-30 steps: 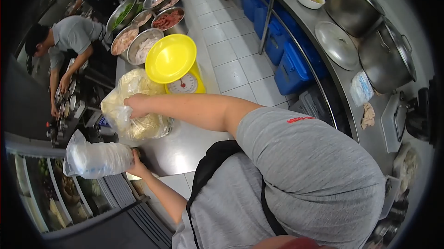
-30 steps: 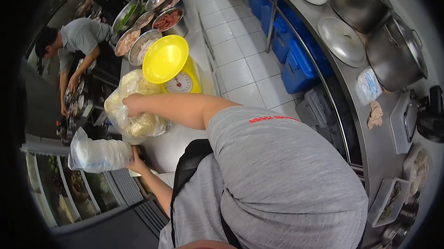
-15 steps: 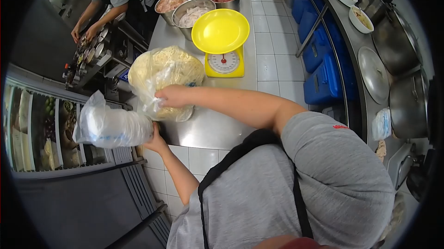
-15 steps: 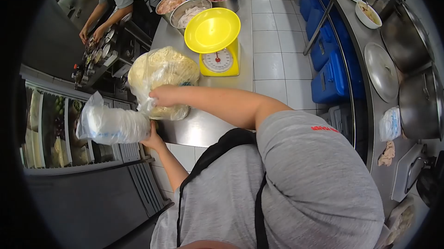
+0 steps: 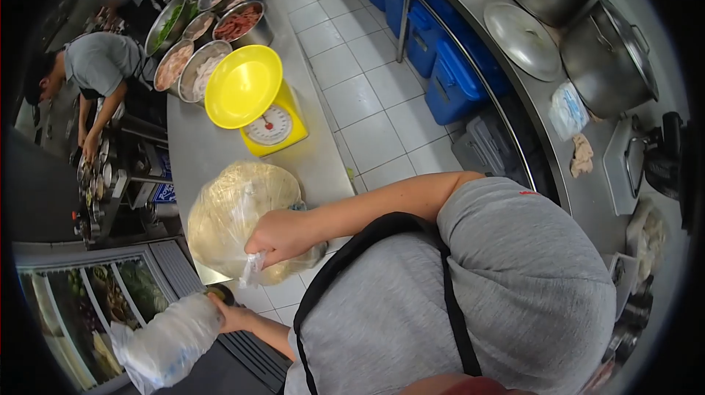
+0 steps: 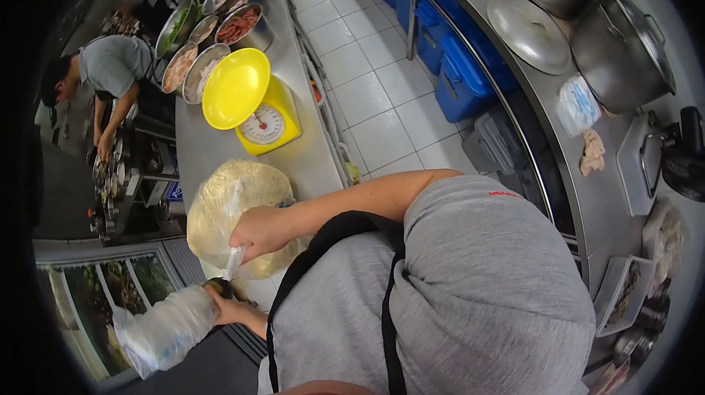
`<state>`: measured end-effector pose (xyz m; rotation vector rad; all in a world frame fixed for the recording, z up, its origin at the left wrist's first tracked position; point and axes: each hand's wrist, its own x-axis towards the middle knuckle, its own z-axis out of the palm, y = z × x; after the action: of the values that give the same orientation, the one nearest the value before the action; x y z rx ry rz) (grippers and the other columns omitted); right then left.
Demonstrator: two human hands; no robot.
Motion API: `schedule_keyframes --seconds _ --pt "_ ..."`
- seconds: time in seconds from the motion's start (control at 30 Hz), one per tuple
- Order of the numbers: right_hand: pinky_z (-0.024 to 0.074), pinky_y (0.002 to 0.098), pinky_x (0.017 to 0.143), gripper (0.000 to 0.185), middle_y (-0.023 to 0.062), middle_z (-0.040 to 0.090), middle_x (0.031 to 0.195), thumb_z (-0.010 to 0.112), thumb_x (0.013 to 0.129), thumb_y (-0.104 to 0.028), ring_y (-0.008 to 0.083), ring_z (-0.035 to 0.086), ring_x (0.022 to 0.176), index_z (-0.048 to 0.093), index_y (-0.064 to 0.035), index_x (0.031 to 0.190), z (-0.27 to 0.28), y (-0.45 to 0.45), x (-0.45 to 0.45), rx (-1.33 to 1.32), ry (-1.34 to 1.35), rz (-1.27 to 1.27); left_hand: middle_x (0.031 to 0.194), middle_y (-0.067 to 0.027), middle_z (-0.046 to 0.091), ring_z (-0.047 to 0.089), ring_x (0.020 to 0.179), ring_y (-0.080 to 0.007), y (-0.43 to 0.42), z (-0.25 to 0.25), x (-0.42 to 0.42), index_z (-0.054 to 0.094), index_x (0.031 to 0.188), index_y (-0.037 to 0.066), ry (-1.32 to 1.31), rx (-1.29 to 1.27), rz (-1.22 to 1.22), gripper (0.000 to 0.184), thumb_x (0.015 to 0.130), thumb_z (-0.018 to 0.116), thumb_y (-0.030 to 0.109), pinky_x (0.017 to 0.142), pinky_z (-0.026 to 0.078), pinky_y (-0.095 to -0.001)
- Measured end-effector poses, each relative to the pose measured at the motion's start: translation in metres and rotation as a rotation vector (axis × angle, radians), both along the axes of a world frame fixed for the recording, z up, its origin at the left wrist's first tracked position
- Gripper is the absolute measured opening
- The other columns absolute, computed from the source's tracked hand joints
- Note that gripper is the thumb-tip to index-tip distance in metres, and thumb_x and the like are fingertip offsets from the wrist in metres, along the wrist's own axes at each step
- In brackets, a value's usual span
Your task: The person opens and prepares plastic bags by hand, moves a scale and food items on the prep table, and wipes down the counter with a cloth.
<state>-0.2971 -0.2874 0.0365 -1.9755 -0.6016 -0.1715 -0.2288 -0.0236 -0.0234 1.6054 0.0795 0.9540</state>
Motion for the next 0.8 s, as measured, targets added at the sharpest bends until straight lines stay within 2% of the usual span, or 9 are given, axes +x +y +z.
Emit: schedule_keyframes --seconds 0.1,0.17,0.2,0.27,0.4,0.47,0.5,0.67,0.8 --pt "0.0373 0.0389 0.050 0.028 0.0127 0.053 0.056 0.064 0.074 -0.031 0.0304 0.052 0.053 0.055 -0.0055 0.068 0.011 -0.012 -0.019 0.109 0.080 -0.169 0.119 -0.0173 0.050 0.053 0.101 -0.0231 -0.007 0.010 -0.003 0.046 0.112 -0.008 -0.019 0.017 -0.036 0.055 0.065 0.074 -0.003 0.090 0.044 -0.0369" --pt "0.0337 0.0350 0.047 0.030 0.0101 0.048 0.051 0.065 0.076 -0.029 0.0234 0.048 0.047 0.053 -0.0041 0.066 0.021 -0.023 -0.034 0.338 0.102 -0.233 0.118 -0.0164 0.052 0.053 0.101 -0.0223 -0.009 0.010 -0.004 0.048 0.109 -0.008 -0.018 0.058 -0.060 0.051 0.065 0.074 -0.005 0.087 0.047 -0.0356" --pt "0.0337 0.0350 0.047 0.030 0.0101 0.048 0.051 0.065 0.076 -0.029 0.0234 0.048 0.047 0.053 -0.0041 0.066 0.023 -0.029 -0.042 0.341 0.097 -0.254 0.118 -0.0164 0.052 0.053 0.101 -0.0223 -0.015 0.011 -0.007 0.048 0.109 -0.008 -0.020 0.060 -0.082 0.051 0.065 0.074 -0.005 0.087 0.047 -0.0356" --pt "0.0326 0.0319 0.047 0.029 0.0086 0.045 0.049 0.066 0.076 -0.025 0.0149 0.043 0.046 0.052 -0.0025 0.065 0.029 -0.041 -0.057 0.404 0.114 -0.221 0.118 -0.0158 0.052 0.054 0.100 -0.0219 -0.028 0.021 -0.014 0.048 0.109 -0.007 -0.064 0.025 -0.094 0.051 0.066 0.074 -0.004 0.087 0.047 -0.0353" --pt "0.0312 0.0300 0.047 0.024 0.0060 0.044 0.050 0.065 0.076 -0.021 0.0097 0.039 0.047 0.053 -0.0017 0.067 0.038 -0.069 -0.094 0.422 0.105 -0.301 0.120 -0.0159 0.050 0.054 0.102 -0.0219 -0.063 0.054 -0.041 0.047 0.112 -0.007 -0.059 0.060 -0.086 0.057 0.064 0.076 -0.001 0.088 0.048 -0.0356" --pt "0.0307 0.0273 0.046 0.020 0.0036 0.046 0.053 0.065 0.076 -0.018 0.0067 0.037 0.050 0.055 -0.0015 0.070 0.035 -0.082 -0.111 0.603 -0.034 -0.400 0.121 -0.0168 0.049 0.053 0.104 -0.0226 -0.090 0.074 -0.062 0.047 0.113 -0.008 -0.059 -0.028 -0.091 0.058 0.063 0.077 0.000 0.089 0.047 -0.0357" --pt "0.0318 0.0249 0.047 0.017 0.0020 0.049 0.057 0.065 0.076 -0.017 0.0052 0.038 0.052 0.058 -0.0010 0.076 0.051 -0.095 -0.135 0.528 0.083 -0.405 0.122 -0.0169 0.048 0.052 0.104 -0.0228 -0.094 0.078 -0.065 0.046 0.112 -0.008 -0.056 -0.012 -0.141 0.058 0.063 0.076 0.000 0.090 0.046 -0.0357" --pt "0.0340 0.0242 0.051 0.016 0.0027 0.049 0.058 0.065 0.076 -0.016 0.0052 0.041 0.056 0.060 -0.0008 0.076 0.075 -0.148 -0.237 0.414 -0.121 -0.659 0.123 -0.0170 0.047 0.052 0.104 -0.0231 -0.134 0.085 -0.094 0.045 0.111 -0.010 -0.106 0.027 -0.444 0.056 0.065 0.075 -0.001 0.092 0.045 -0.0362" --pt "0.0354 0.0265 0.051 0.019 0.0072 0.051 0.059 0.066 0.073 -0.018 0.0091 0.046 0.056 0.059 -0.0006 0.072 0.101 -0.190 -0.357 0.378 -0.276 -0.974 0.116 -0.0155 0.053 0.053 0.101 -0.0223 -0.209 0.086 -0.143 0.050 0.106 -0.011 -0.042 0.042 -0.639 0.048 0.066 0.074 0.000 0.091 0.044 -0.0359"
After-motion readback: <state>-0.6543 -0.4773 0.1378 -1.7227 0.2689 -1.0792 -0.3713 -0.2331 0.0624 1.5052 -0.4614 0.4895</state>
